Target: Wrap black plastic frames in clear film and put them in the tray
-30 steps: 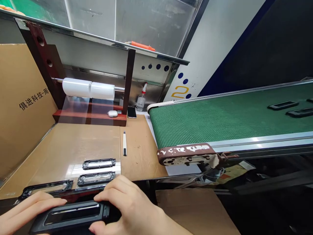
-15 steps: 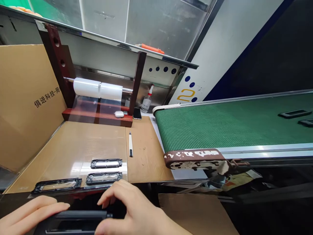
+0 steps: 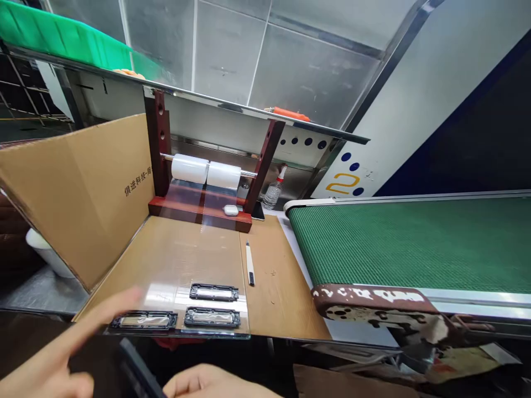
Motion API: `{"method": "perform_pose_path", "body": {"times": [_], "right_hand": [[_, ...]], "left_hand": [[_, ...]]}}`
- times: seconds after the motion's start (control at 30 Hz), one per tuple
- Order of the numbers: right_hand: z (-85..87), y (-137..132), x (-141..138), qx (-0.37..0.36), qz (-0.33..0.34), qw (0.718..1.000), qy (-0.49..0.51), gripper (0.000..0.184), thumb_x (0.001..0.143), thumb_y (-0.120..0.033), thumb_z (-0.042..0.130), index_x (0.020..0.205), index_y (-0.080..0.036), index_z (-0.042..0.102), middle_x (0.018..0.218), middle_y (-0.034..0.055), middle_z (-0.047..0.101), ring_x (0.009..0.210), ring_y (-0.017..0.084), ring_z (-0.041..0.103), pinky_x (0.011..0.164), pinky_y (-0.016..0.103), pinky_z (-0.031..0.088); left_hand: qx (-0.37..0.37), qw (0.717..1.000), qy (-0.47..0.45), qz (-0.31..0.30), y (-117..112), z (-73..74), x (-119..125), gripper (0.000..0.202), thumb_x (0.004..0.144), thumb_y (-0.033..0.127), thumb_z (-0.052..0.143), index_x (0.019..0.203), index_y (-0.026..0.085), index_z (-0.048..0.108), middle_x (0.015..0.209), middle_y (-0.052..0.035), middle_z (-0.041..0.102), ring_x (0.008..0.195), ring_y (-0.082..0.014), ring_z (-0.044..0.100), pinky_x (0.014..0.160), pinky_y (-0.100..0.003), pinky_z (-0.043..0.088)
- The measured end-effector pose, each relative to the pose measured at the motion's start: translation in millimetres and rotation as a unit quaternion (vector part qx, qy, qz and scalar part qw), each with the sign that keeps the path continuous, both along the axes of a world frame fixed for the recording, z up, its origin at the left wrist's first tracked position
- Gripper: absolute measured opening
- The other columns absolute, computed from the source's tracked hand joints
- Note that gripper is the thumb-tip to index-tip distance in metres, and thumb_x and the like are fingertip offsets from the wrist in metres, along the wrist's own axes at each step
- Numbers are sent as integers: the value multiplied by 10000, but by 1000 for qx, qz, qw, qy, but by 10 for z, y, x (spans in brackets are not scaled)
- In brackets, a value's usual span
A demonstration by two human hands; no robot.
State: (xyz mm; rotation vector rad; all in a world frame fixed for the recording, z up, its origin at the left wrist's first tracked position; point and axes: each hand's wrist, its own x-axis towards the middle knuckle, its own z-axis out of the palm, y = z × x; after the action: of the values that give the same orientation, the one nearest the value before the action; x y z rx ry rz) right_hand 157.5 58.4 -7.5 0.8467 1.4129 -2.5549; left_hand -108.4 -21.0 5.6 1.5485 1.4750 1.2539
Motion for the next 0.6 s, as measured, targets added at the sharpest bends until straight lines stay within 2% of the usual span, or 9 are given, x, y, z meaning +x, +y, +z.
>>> {"method": "perform_pose_path", "body": {"times": [0.03, 0.07, 0.1, 0.17, 0.23, 0.3, 0.4, 0.53, 0.6], "right_hand": [[60, 6, -86, 5, -41, 999, 12, 483, 440, -421, 890, 719, -139, 614, 631, -47, 545, 534, 37, 436, 533, 186, 297], [127, 19, -166, 18, -88, 995, 33, 498, 424, -387, 900, 759, -138, 630, 679, -32, 579, 577, 51, 471, 576, 192, 331], [195, 40, -238, 38, -132, 989, 59, 501, 434, -368, 900, 791, -137, 638, 718, -17, 600, 620, 67, 500, 618, 205, 355], [314, 103, -345, 78, -186, 974, 104, 476, 507, -388, 873, 841, -142, 640, 767, 8, 622, 701, 112, 546, 673, 243, 382], [383, 189, -397, 131, -209, 963, 110, 450, 563, -409, 844, 866, -155, 629, 795, 15, 618, 766, 142, 560, 708, 271, 387], [393, 282, -402, 193, -239, 948, 89, 446, 568, -407, 833, 878, -175, 611, 782, -5, 581, 761, 145, 537, 721, 285, 383], [348, 392, -362, 319, -272, 907, 34, 372, 626, -336, 781, 918, -199, 596, 784, -19, 544, 761, 154, 511, 754, 312, 387], [272, 454, -357, 529, -209, 822, -17, 295, 695, -167, 715, 966, -221, 612, 939, 13, 576, 901, 193, 528, 849, 348, 405], [221, 467, -407, 598, -167, 784, -22, 321, 695, -109, 717, 977, -220, 612, 973, 24, 578, 941, 205, 532, 854, 350, 423]], "left_hand": [[-59, 985, -145, 71, 156, 1, -87, 1079, 438, 831, 652, 1349, 286, 456, 1527, -30, 380, 1427, -317, 246, 1201, -341, 155], [-88, 971, -193, 110, 325, 1, -174, 1149, 497, 847, 596, 1422, 222, 324, 1577, -60, 266, 1448, -300, 179, 1206, -347, 128], [-110, 960, -218, 134, 493, 0, -253, 1036, 683, 802, 466, 1462, 177, 190, 1598, -84, 188, 1457, -256, 152, 1210, -351, 70], [-163, 940, -274, 124, 779, -4, -361, 889, 831, 695, 327, 1456, 97, 125, 1579, -165, 211, 1419, -249, 272, 1198, -389, 171], [-205, 925, -310, 84, 946, -8, -395, 784, 887, 616, 307, 1437, 77, 161, 1520, -209, 330, 1319, -250, 442, 1157, -422, 282], [-244, 912, -326, 36, 995, -9, -382, 709, 897, 565, 388, 1397, 79, 262, 1418, -215, 478, 1191, -248, 568, 1105, -444, 360], [-292, 901, -320, -15, 956, -6, -366, 555, 877, 455, 531, 1271, 74, 448, 1220, -187, 646, 1058, -246, 646, 1036, -452, 421], [-315, 900, -299, -35, 914, -13, -410, 408, 875, 383, 552, 1166, 97, 554, 1081, -128, 713, 958, -216, 673, 993, -431, 435], [-320, 899, -297, -37, 915, -17, -429, 410, 874, 399, 550, 1163, 108, 558, 1081, -118, 715, 958, -208, 672, 992, -424, 432]]}}
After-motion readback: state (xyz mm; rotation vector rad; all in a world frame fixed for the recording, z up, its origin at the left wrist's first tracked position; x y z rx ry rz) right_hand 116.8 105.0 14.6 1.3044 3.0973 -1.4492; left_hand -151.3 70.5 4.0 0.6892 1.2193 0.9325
